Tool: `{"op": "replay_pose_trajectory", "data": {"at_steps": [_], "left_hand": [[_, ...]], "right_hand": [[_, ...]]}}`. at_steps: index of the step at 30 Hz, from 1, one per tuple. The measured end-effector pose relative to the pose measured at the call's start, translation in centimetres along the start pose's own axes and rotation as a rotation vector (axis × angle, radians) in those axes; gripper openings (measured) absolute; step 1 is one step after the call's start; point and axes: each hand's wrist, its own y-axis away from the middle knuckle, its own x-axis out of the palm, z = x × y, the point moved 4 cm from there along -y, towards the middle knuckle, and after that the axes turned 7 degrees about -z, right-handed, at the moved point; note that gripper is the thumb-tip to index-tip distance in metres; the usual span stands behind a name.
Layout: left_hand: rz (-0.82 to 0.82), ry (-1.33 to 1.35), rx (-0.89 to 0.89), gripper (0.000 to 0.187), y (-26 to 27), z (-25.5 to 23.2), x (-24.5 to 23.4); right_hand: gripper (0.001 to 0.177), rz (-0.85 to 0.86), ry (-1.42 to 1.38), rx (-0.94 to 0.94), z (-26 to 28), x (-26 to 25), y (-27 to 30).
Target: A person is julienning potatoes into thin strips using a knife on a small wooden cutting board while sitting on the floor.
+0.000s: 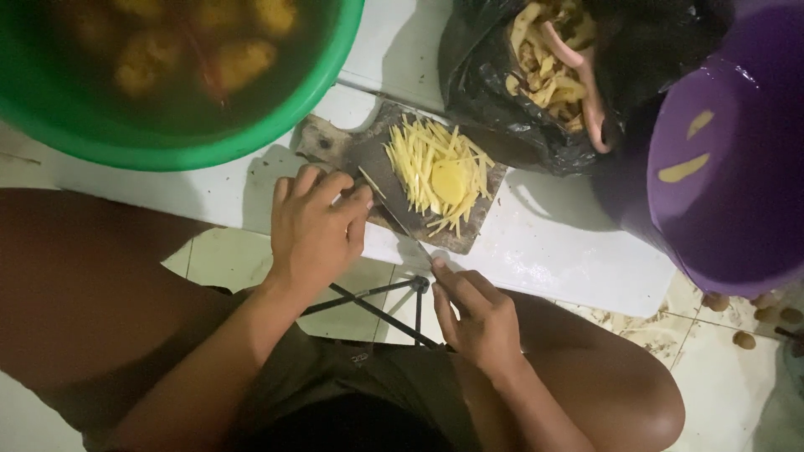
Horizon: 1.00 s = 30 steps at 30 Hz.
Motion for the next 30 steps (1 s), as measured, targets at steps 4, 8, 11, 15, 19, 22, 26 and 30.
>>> {"op": "replay_pose_trajectory", "data": {"at_steps": [4, 8, 11, 15, 19, 22, 26, 30], "left_hand": [[-0.004, -0.014, 0.008, 0.017, 0.0, 0.3, 0.3], [-0.016, 0.063, 0.031, 0.008, 0.1, 0.7, 0.6], [-0.012, 0.065, 0.021, 0.01, -0.2, 0.6, 0.3], [0.01, 0.038, 0.011, 0.012, -0.3, 0.4, -0.1], [-0.011, 0.024, 0.007, 0.011, 0.2, 0.6, 0.4], [-0.027, 0.019, 0.001, 0.013, 0.3, 0.7, 0.4], [-0.012, -0.006, 0.019, 0.012, 0.2, 0.6, 0.3], [-0.014, 0.013, 0.008, 0.011, -0.1, 0.5, 0.1]], "right_hand": [[0.04, 0.0, -0.027, -0.012, 0.2, 0.0, -0.4], [0.023, -0.039, -0.089, 0.007, 0.4, -0.1, -1.0], [0.023, -0.041, -0.124, 0.018, 0.2, -0.1, -1.2], [0.023, -0.03, -0.099, 0.034, 0.0, 0.0, -0.6], [0.027, -0.049, -0.108, 0.045, 0.6, -0.6, 0.0], [0.026, -0.061, -0.069, 0.011, 0.6, -0.4, 0.1], [0.025, -0.084, -0.069, -0.032, 0.5, 0.1, -0.5], [0.026, -0.147, -0.066, -0.032, 0.5, 0.0, -0.6]]}}
